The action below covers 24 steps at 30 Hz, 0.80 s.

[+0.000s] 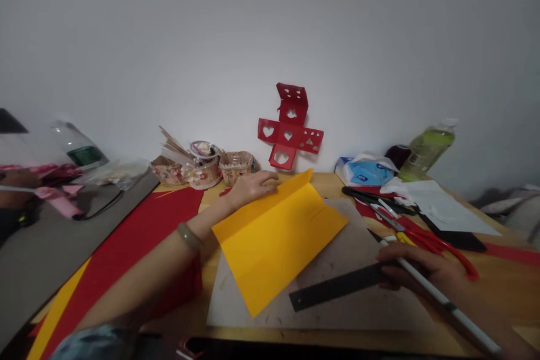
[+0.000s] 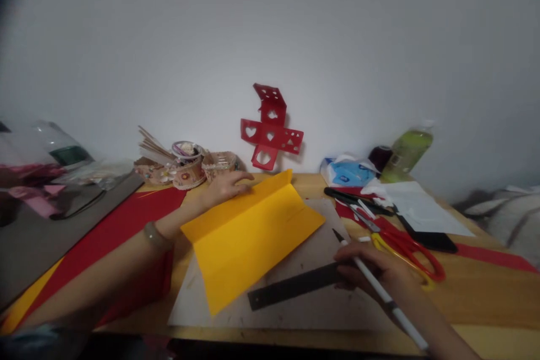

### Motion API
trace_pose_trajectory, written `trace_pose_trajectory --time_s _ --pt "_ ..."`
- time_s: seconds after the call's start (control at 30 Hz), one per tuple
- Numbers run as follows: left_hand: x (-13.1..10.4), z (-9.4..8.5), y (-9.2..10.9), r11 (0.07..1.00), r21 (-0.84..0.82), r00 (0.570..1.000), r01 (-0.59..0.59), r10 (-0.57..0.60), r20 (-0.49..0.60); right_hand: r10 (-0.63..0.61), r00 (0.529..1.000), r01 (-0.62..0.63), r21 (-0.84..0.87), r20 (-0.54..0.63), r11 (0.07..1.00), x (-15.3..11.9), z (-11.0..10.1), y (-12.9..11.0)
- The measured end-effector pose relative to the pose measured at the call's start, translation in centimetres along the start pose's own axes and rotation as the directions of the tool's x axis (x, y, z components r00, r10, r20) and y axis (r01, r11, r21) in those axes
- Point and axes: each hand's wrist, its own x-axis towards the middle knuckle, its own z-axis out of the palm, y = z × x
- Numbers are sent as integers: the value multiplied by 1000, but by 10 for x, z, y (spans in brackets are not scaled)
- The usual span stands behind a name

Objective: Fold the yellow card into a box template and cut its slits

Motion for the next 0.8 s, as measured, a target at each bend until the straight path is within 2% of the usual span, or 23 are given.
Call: trace_pose_trajectory --time_s 0.07,0.1,0.2,0.3,0.37,0.4,0.47,0.5,0.53,0.57,0.6,0.67,0.7,0.8 --pt "13 -8 -6 999 3 998 -52 52 29 55 997 -59 85 54 995 8 9 -3" --pt "17 -15 -9 996 0 996 -85 85 36 70 997 -73 94 42 993 12 13 -5" --pt "15 -42 -21 997 34 996 -63 65 -60 73 996 -77 110 45 991 25 23 -8" --pt "-11 -68 -20 995 63 957 83 -62 -283 58 992 -67 73 115 995 37 31 -3" --pt "-39 -76 -2 993 50 934 105 -81 -348 46 988 -44 -16 148 999 46 35 3" --pt "-54 -77 12 996 34 942 81 -65 -328 44 987 -35 -59 155 998 51 37 6" --pt "-84 -71 47 1000 -23 984 10 -14 -175 20 982 11 -166 188 986 60 41 10" --pt "-96 -65 64 997 -68 1000 22 -24 -20 8 978 38 -214 208 976 63 43 11" --pt "-107 -57 79 995 -98 993 -18 29 111 0 973 61 -259 231 964 67 45 12" --pt "-116 -49 92 994 -106 980 -33 53 190 -5 968 84 -303 251 949 70 47 13" --pt "-122 -40 101 993 -113 980 -36 57 190 -8 964 101 -339 267 935 73 48 14" --pt "-127 -26 108 997 -82 1000 -11 13 24 -4 962 107 -367 271 924 76 50 16" --pt "-127 -21 108 996 -81 999 -35 36 13 -3 964 107 -377 268 920 77 50 19" --pt "-118 -15 97 978 -92 975 -189 198 102 -9 974 100 -394 226 914 76 42 30"
